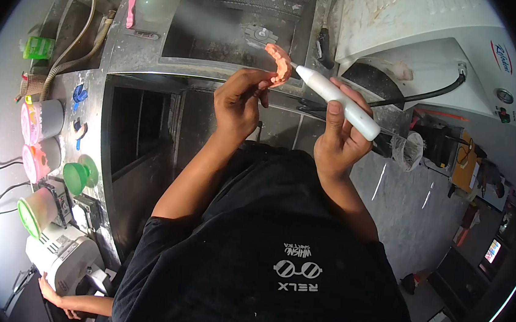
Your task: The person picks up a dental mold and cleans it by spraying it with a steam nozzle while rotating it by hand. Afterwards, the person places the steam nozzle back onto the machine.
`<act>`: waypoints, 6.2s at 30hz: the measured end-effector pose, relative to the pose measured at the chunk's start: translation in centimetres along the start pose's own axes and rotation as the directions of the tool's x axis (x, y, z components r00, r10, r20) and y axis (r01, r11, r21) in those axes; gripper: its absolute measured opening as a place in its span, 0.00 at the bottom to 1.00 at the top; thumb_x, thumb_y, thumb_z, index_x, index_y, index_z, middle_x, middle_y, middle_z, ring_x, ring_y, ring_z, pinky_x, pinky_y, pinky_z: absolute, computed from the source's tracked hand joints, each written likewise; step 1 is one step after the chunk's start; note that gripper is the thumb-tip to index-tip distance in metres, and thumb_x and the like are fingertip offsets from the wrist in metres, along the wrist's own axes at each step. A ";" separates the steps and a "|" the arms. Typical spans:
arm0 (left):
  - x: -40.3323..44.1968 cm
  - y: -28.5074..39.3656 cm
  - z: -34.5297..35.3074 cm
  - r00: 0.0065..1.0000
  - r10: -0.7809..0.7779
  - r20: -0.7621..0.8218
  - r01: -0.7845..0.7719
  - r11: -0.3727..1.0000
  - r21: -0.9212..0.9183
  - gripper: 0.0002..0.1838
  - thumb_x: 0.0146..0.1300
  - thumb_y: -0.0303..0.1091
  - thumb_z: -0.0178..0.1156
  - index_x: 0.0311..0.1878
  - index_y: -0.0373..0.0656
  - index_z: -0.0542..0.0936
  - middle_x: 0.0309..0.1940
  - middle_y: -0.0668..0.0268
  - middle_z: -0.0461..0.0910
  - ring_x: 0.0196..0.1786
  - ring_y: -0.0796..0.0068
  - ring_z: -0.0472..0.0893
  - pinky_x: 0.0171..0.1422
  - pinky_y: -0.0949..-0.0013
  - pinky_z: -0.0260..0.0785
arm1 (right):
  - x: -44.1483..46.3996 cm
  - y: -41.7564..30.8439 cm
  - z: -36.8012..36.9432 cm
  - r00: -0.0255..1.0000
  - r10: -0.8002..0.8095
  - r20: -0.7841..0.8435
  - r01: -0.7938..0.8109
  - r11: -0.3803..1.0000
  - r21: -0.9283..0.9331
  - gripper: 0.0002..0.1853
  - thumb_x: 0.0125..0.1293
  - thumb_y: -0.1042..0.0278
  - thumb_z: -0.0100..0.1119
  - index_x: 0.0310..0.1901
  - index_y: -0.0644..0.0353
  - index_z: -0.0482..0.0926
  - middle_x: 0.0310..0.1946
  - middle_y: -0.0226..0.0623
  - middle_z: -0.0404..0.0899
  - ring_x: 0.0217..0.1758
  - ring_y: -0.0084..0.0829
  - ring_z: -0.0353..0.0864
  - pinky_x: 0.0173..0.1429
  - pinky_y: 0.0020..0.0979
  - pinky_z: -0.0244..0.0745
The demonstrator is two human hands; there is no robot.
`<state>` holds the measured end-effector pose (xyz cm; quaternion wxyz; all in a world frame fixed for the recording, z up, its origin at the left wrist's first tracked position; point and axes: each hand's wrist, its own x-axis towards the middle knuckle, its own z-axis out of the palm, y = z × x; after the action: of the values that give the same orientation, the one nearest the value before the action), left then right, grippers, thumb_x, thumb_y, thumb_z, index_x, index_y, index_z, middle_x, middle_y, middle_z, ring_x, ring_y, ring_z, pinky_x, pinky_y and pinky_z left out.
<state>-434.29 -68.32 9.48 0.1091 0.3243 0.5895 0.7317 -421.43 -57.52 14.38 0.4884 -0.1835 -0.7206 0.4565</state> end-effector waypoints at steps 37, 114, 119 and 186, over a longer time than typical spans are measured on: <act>-0.1 -0.1 0.0 0.994 -0.085 -0.062 0.067 0.967 -0.247 0.09 0.69 0.13 0.55 0.47 0.29 0.83 0.41 0.56 0.82 0.32 0.76 0.80 0.34 0.72 0.76 | 0.0 -0.4 -0.2 1.000 -0.013 -0.018 0.013 1.000 0.001 0.15 0.74 0.71 0.61 0.55 0.75 0.75 0.50 0.56 0.83 0.55 0.41 0.84 0.64 0.37 0.78; -0.8 2.2 -0.3 0.997 0.079 0.017 -0.077 0.993 -0.087 0.12 0.64 0.09 0.55 0.44 0.29 0.84 0.37 0.57 0.83 0.31 0.77 0.79 0.33 0.76 0.74 | -0.1 -3.3 -1.5 0.996 -0.083 0.016 0.083 0.996 0.032 0.18 0.69 0.75 0.65 0.55 0.75 0.73 0.50 0.50 0.79 0.53 0.44 0.85 0.59 0.39 0.81; -0.6 2.2 -0.8 0.982 0.177 0.064 -0.180 0.983 0.032 0.19 0.54 0.04 0.53 0.45 0.30 0.85 0.36 0.57 0.82 0.32 0.75 0.80 0.33 0.75 0.73 | -0.1 -3.4 -1.7 0.994 -0.112 0.022 0.112 0.994 -0.005 0.17 0.69 0.76 0.65 0.55 0.76 0.74 0.49 0.50 0.79 0.52 0.44 0.86 0.58 0.39 0.82; -7.4 5.1 3.3 0.998 0.007 -0.069 0.047 0.671 0.740 0.14 0.57 0.12 0.56 0.42 0.36 0.84 0.38 0.56 0.85 0.38 0.59 0.86 0.42 0.65 0.79 | 15.9 16.2 -23.0 0.917 0.261 0.301 -0.061 0.839 -0.541 0.19 0.61 0.56 0.75 0.46 0.61 0.85 0.31 0.34 0.85 0.35 0.30 0.83 0.43 0.32 0.76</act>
<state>-425.47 -71.12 12.03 -0.0433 0.3098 0.8424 0.4388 -411.52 -26.85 11.80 0.2376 -0.2822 -0.8762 0.3102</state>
